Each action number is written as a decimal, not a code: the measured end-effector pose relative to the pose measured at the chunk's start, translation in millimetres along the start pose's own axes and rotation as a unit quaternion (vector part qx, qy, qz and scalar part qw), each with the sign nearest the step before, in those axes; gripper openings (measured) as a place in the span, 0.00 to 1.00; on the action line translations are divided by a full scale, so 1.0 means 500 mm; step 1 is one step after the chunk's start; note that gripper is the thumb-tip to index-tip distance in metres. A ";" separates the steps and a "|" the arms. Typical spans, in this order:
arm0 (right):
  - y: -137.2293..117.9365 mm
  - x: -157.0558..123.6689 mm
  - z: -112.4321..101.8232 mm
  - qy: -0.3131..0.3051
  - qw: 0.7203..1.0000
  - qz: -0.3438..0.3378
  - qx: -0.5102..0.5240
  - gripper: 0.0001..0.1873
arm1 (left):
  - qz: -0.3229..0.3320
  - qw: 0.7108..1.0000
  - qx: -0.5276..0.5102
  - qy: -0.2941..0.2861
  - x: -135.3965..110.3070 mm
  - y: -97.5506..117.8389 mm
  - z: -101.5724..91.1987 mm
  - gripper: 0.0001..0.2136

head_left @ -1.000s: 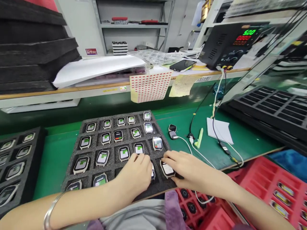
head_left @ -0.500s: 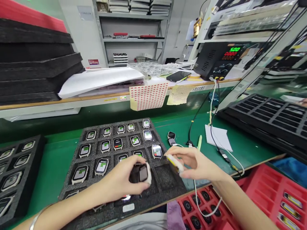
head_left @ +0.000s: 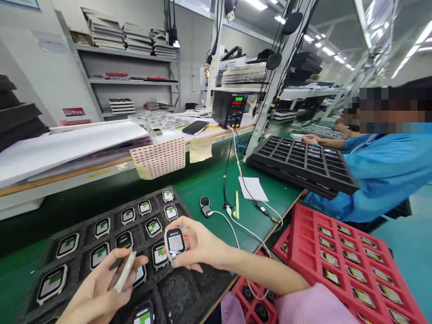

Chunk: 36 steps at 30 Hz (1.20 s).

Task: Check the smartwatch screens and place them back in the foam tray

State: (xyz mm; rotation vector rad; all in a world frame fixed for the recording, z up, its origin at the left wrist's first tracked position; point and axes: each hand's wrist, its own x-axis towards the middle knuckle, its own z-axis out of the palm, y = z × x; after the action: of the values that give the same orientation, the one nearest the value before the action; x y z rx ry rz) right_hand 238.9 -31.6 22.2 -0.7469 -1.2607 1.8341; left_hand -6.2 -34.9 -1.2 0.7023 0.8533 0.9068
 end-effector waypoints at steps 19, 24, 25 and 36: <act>-0.022 0.011 0.038 0.111 0.970 -0.109 -0.188 0.16 | 0.031 0.997 0.020 -0.069 -0.030 0.038 0.053 0.28; -0.024 0.004 0.030 0.090 0.970 -0.098 -0.205 0.16 | 0.028 0.996 -0.032 -0.083 -0.034 0.036 0.055 0.24; -0.024 0.001 0.029 0.089 0.969 -0.095 -0.208 0.16 | 0.037 0.996 -0.021 -0.072 -0.033 0.034 0.055 0.21; -0.016 -0.028 0.027 0.091 0.964 -0.114 -0.221 0.16 | 0.112 0.992 0.045 -0.041 -0.024 0.026 0.054 0.12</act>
State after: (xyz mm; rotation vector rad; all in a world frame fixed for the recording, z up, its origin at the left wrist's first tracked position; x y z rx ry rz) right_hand 237.4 -48.2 35.0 -0.9386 -1.5821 1.2803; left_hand 7.7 -43.8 26.3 0.9222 0.7556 1.0365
